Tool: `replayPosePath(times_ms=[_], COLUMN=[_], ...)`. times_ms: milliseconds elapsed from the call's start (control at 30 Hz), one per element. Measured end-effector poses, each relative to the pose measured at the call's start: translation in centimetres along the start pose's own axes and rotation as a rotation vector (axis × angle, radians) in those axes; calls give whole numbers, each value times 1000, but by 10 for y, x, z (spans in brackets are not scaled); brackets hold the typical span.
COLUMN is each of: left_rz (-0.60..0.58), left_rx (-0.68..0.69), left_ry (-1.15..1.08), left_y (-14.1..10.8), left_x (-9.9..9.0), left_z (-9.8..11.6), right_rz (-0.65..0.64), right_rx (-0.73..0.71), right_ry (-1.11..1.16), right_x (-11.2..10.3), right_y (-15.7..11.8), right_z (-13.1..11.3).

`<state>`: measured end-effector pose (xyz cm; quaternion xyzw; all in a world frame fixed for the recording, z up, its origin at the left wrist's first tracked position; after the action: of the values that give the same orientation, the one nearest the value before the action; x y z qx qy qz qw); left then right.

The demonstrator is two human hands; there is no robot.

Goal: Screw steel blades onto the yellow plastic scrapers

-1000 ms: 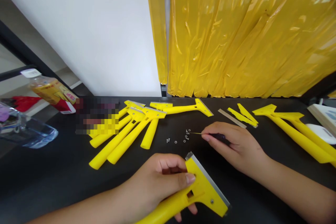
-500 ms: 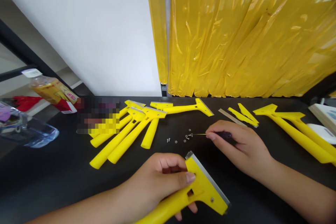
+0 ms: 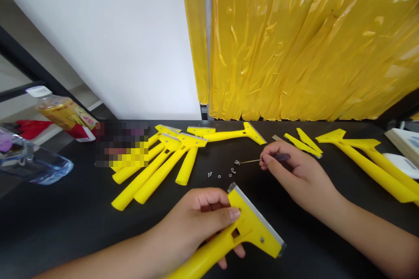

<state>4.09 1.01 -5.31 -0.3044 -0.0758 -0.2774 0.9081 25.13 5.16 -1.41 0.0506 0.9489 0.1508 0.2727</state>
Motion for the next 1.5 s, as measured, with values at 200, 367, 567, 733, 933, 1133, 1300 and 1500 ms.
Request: replayPosePath(times_ms=[200,367,567,733,933,1133,1300,1500], left_rz=[7,16,75,94,56,40,32,22], left_rx=[1,13,21,18,-21,-20,-28,-30], left_ry=[2,-20,-85,-143,-169,-188,-187,-185], left_y=[-1,-2,0,1,1,3,3,2], left_x=[-1,-2,-7,-9,-6,-6,-6,-5], left_z=[0,0,5,5,3,3,3,5], right_rz=[91,116,161,82,-91,-140,-149,-140], right_rx=[103,104,34,67,128,164,200,200], right_ry=[140,260,326,554,699,794,853,851], right_x=[-4,-7,-21,-18,4,13,17,17], right_y=[7,7,-1,-15,-24,-22,-20,-17], right_z=[6,6,-7,-16,-18,-13,-11,-7])
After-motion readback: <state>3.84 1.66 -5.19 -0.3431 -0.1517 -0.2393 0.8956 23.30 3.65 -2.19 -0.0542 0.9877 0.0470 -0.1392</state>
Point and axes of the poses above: each hand's wrist, its own y-axis towards the middle knuckle, its own x-axis out of the palm, z = x × y, the point moved 7 cm from there along y, towards the middle knuckle, and after that the axes turned 5 degrees about z, right-handed, at the moved point
